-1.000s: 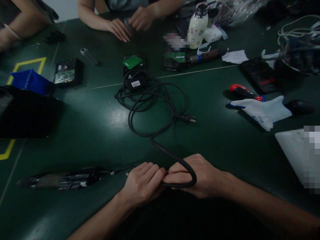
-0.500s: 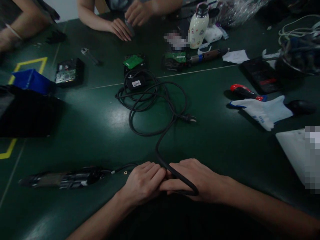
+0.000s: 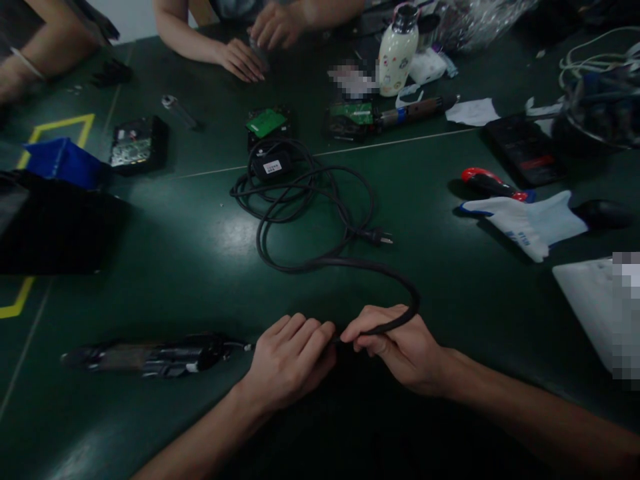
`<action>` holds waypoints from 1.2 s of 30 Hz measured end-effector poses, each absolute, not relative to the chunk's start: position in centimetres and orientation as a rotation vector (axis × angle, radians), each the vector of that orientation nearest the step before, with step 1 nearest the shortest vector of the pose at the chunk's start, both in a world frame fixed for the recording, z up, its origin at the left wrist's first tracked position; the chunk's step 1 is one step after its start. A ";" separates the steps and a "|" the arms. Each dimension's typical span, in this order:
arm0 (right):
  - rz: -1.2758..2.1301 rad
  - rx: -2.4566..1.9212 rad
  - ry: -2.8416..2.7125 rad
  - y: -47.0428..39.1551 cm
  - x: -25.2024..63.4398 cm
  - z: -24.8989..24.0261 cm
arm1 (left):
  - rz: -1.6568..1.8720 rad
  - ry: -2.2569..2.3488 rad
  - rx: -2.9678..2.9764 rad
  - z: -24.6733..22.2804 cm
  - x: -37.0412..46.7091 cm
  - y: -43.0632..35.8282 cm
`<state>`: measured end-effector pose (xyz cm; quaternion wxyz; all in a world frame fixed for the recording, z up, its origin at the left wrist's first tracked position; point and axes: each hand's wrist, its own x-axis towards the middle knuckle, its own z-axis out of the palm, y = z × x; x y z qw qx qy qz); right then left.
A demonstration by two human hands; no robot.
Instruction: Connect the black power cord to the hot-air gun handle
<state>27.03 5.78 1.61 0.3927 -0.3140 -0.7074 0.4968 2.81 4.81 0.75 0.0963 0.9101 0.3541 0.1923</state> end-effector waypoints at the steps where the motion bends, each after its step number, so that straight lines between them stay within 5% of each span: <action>1: 1.267 -0.816 -1.756 5.7 27.1 1.7 | 0.569 1.064 2.698 0.8 2.8 4.9; 13: 0.784 -1.071 -0.768 6.6 26.5 1.3 | 0.723 1.036 2.767 0.7 2.5 4.5; 22: 0.956 -1.429 -1.616 7.6 27.3 2.2 | 0.864 0.990 2.689 0.5 2.2 4.4; 36: 1.174 -1.359 -1.348 6.5 26.8 1.8 | 0.824 0.987 2.727 0.7 1.9 4.1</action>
